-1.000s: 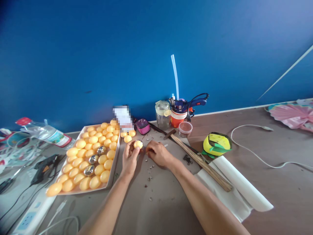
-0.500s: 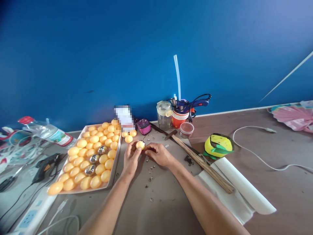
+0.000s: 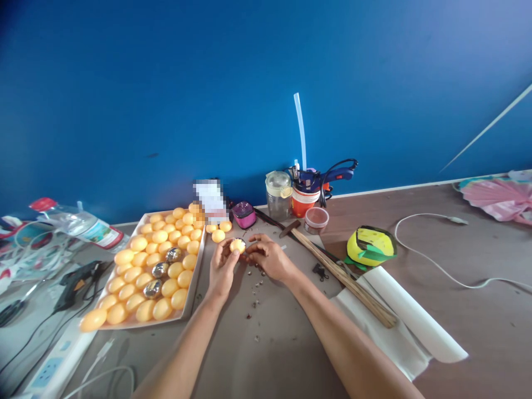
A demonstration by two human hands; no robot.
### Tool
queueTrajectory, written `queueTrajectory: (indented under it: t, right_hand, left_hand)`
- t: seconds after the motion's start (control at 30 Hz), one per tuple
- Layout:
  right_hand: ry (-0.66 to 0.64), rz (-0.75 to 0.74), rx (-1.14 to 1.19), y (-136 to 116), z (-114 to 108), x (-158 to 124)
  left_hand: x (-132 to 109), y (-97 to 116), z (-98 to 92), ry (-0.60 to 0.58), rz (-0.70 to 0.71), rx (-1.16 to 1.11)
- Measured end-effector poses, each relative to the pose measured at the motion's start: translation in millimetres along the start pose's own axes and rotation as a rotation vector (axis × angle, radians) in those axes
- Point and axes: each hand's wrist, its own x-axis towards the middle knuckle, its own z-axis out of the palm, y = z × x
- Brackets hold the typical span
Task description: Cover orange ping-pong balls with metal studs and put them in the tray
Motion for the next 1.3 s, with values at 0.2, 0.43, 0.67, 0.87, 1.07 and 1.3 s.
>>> queueTrajectory:
  t: [0.2,0.43,0.67,0.87,1.07,1.3]
  right_hand:
    - [-0.017,-0.135,-0.127,0.7,-1.8,0.4]
    - [-0.026,-0.247,-0.458,-4.8,-4.1,-2.9]
    - [-0.16,-0.322,-0.903,0.6,4.6,-7.2]
    - [-0.153,-0.339,-0.865,6.1,5.0,-5.4]
    - [0.005,-0.3,-0.509,0.2,3.4,-4.9]
    - [0.177,0.035,-0.07,-1.3,2.8,-1.6]
  left_hand:
    - [-0.2,-0.4,0.5,-0.006,0.004,-0.005]
    - [-0.6,-0.3,-0.2,-0.009,0.002,0.004]
    - [0.2,0.6,0.8,-0.01,0.018,0.01]
    - [1.0,-1.9,0.5,-0.01,0.013,0.007]
    - [-0.1,-1.0,0.2,-0.009,0.018,0.02]
    - [-0.6,0.1,0.0,-0.024,0.002,0.011]
